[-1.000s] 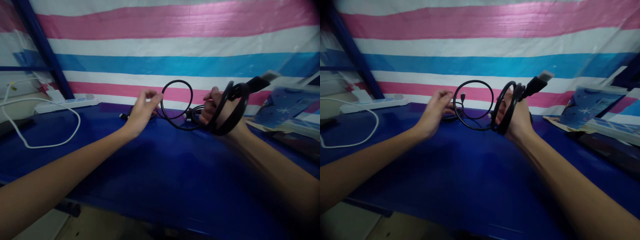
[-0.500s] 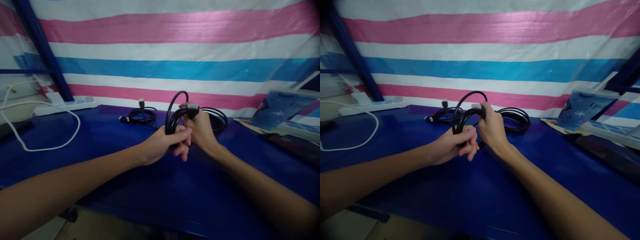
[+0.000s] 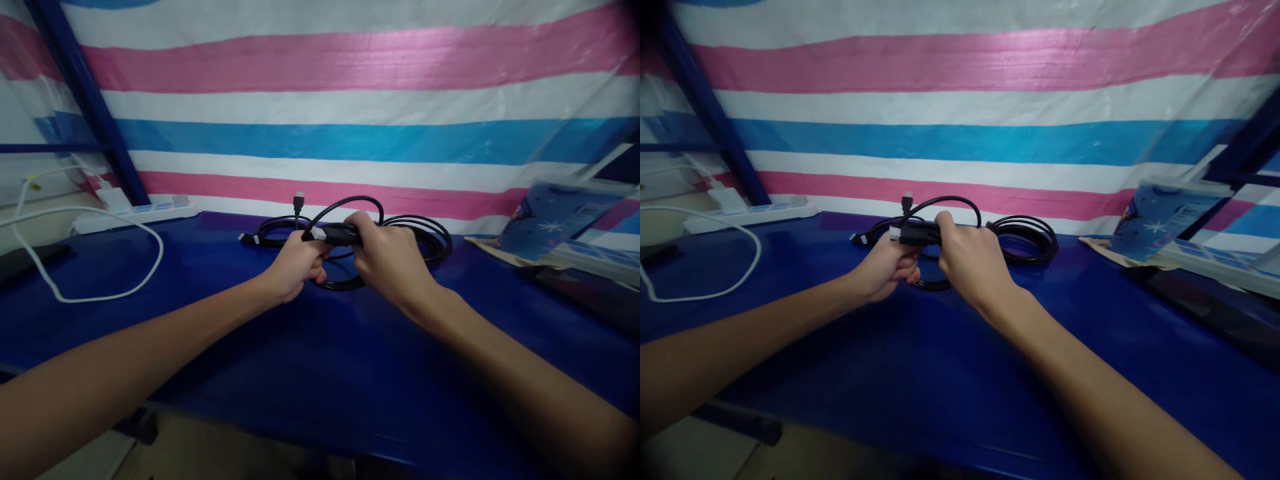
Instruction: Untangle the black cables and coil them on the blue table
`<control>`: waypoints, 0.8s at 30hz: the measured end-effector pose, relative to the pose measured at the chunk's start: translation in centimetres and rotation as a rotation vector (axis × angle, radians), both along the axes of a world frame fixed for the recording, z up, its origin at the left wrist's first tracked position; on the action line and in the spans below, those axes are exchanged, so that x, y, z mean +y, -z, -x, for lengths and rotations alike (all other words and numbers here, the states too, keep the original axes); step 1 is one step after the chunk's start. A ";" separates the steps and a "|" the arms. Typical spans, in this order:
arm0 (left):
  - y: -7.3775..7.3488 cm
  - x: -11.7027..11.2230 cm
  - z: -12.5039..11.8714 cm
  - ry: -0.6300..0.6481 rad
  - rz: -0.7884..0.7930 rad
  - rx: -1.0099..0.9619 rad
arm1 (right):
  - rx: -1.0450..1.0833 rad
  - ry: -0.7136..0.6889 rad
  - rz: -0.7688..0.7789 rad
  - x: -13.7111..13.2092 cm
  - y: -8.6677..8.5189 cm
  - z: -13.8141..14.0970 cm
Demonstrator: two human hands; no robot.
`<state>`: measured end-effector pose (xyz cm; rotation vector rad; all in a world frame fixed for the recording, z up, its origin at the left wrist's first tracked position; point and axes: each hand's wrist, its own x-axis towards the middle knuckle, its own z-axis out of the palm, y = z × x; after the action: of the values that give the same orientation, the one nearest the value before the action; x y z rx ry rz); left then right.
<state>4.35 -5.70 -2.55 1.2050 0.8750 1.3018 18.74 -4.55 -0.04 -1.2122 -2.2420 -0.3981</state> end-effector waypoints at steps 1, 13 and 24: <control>0.2 0.3 0.2 -0.020 -0.021 0.022 | 0.043 -0.074 0.052 0.0 0.1 0.0; -0.3 0.5 1.3 0.335 -0.196 0.327 | 0.475 -0.640 0.979 2.1 0.5 -2.0; -0.5 0.7 2.5 0.701 -0.036 0.349 | 0.307 -0.635 1.107 2.5 0.5 -2.5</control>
<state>1.89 -4.96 -2.05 1.6065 0.5774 0.5512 21.22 -2.05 -0.55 -0.7906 -2.3881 1.3178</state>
